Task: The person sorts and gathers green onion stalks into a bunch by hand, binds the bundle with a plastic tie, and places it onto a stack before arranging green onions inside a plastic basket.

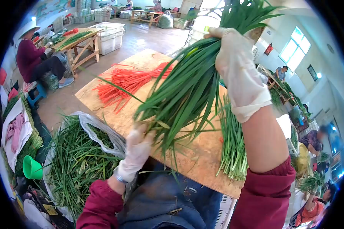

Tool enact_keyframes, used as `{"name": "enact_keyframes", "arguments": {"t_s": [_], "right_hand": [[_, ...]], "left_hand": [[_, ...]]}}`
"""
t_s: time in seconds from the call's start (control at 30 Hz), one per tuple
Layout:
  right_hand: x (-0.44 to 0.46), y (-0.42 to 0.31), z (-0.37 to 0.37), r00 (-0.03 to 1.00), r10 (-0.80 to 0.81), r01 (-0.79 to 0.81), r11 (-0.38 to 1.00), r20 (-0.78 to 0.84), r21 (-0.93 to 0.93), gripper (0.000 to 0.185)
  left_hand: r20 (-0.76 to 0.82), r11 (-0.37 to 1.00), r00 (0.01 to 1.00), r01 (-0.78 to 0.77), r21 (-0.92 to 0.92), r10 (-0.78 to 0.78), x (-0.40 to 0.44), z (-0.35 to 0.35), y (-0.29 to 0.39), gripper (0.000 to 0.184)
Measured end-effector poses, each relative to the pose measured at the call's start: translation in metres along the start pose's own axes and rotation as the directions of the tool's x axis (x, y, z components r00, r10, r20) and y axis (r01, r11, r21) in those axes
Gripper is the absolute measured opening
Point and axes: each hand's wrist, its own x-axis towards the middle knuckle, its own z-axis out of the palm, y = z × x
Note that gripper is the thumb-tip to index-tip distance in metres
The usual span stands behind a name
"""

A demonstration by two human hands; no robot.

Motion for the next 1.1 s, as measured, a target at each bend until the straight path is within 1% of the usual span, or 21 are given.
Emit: {"name": "enact_keyframes", "arguments": {"t_s": [0.1, 0.17, 0.23, 0.27, 0.3, 0.33, 0.43, 0.47, 0.57, 0.6, 0.7, 0.77, 0.8, 0.83, 0.87, 0.9, 0.93, 0.97, 1.0, 1.03, 1.1], "right_hand": [[-0.017, -0.007, 0.003, 0.988, 0.131, -0.143, 0.979, 0.086, 0.147, 0.017], [-0.01, 0.005, -0.001, 0.938, 0.254, -0.308, 0.923, 0.236, 0.229, 0.02], [-0.023, 0.032, 0.0, 0.93, 0.296, -0.341, 0.914, 0.217, 0.218, 0.021], [-0.013, 0.059, -0.01, 0.859, 0.386, -0.481, 0.835, 0.336, 0.269, 0.019], [-0.015, 0.085, -0.011, 0.863, 0.451, -0.504, 0.799, 0.229, 0.326, 0.021], [-0.025, 0.108, -0.015, 0.824, 0.464, -0.563, 0.74, 0.326, 0.369, 0.025], [-0.029, 0.178, -0.034, 0.793, 0.591, -0.595, 0.698, 0.148, 0.399, 0.024], [-0.035, 0.186, -0.038, 0.803, 0.592, -0.567, 0.723, 0.068, 0.394, 0.02], [-0.041, 0.203, -0.053, 0.808, 0.576, -0.5, 0.784, -0.129, 0.369, 0.015], [-0.041, 0.206, -0.057, 0.807, 0.57, -0.49, 0.793, -0.155, 0.363, 0.015], [-0.033, 0.219, -0.076, 0.816, 0.554, -0.483, 0.81, -0.164, 0.332, 0.018], [-0.025, 0.227, -0.082, 0.81, 0.563, -0.507, 0.813, -0.166, 0.287, 0.019], [-0.02, 0.232, -0.081, 0.802, 0.558, -0.52, 0.828, -0.214, 0.21, 0.02], [-0.014, 0.24, -0.084, 0.784, 0.586, -0.539, 0.807, -0.205, 0.241, 0.02], [-0.007, 0.25, -0.09, 0.767, 0.611, -0.555, 0.785, -0.196, 0.274, 0.021], [0.002, 0.261, -0.097, 0.752, 0.632, -0.565, 0.765, -0.187, 0.31, 0.021], [0.014, 0.279, -0.111, 0.764, 0.629, -0.578, 0.766, -0.144, 0.282, 0.022], [0.017, 0.286, -0.119, 0.763, 0.631, -0.583, 0.766, -0.141, 0.272, 0.022], [0.02, 0.292, -0.124, 0.765, 0.631, -0.587, 0.766, -0.131, 0.262, 0.022], [0.016, 0.286, -0.121, 0.754, 0.637, -0.59, 0.764, -0.158, 0.261, 0.021], [0.002, 0.267, -0.11, 0.769, 0.609, -0.589, 0.793, -0.195, 0.155, 0.02]], "left_hand": [[-0.013, 0.973, 0.977, 0.209, -0.102, -0.212, 0.004, -0.067, 0.039, 0.017], [-0.001, 0.949, 0.97, 0.238, -0.206, -0.244, -0.001, -0.108, 0.047, 0.018], [0.001, 0.852, 0.901, 0.41, -0.326, -0.433, -0.01, -0.14, 0.059, 0.016], [0.024, 0.849, 0.889, 0.444, -0.285, -0.457, -0.016, -0.151, 0.059, 0.016], [0.047, 0.843, 0.874, 0.479, -0.244, -0.483, -0.021, -0.162, 0.059, 0.015], [0.073, 0.833, 0.856, 0.514, -0.203, -0.511, -0.026, -0.169, 0.059, 0.015], [0.118, 0.82, 0.824, 0.564, -0.098, -0.554, -0.039, -0.172, 0.046, 0.011], [0.124, 0.818, 0.842, 0.54, -0.2, -0.525, -0.044, -0.169, 0.04, 0.012], [0.241, 0.585, 0.772, 0.612, -0.532, -0.589, -0.052, -0.176, 0.022, 0.016], [0.308, 0.541, 0.744, 0.651, -0.533, -0.593, -0.052, -0.185, 0.024, 0.019], [0.065, 0.747, 0.804, 0.576, -0.331, -0.591, -0.066, -0.234, 0.023, 0.02], [-0.171, 0.778, 0.76, 0.6, -0.185, -0.627, -0.082, -0.277, 0.016, 0.019], [-0.255, 0.642, 0.645, 0.759, 0.107, -0.72, -0.092, -0.311, 0.008, 0.02], [-0.334, 0.505, 0.762, 0.627, 0.593, -0.554, -0.105, -0.312, 0.004, 0.022], [-0.289, 0.177, 0.881, 0.374, 0.911, -0.374, -0.119, -0.312, -0.004, 0.026], [-0.13, -0.245, 0.964, 0.071, 0.967, -0.233, -0.124, -0.311, -0.009, 0.029], [-0.296, -0.034, 0.872, 0.308, 0.951, -0.391, -0.118, -0.281, 0.005, 0.035], [-0.092, 0.3, 0.968, 0.162, 0.94, -0.235, -0.117, -0.255, 0.019, 0.031], [0.006, 0.551, 0.988, 0.08, 0.831, -0.152, -0.114, -0.22, 0.034, 0.032], [0.13, 0.709, 0.983, 0.002, 0.706, -0.132, -0.115, -0.194, 0.042, 0.033], [0.329, 0.83, 0.944, -0.207, 0.518, 0.03, -0.111, -0.147, 0.044, 0.036]]}}
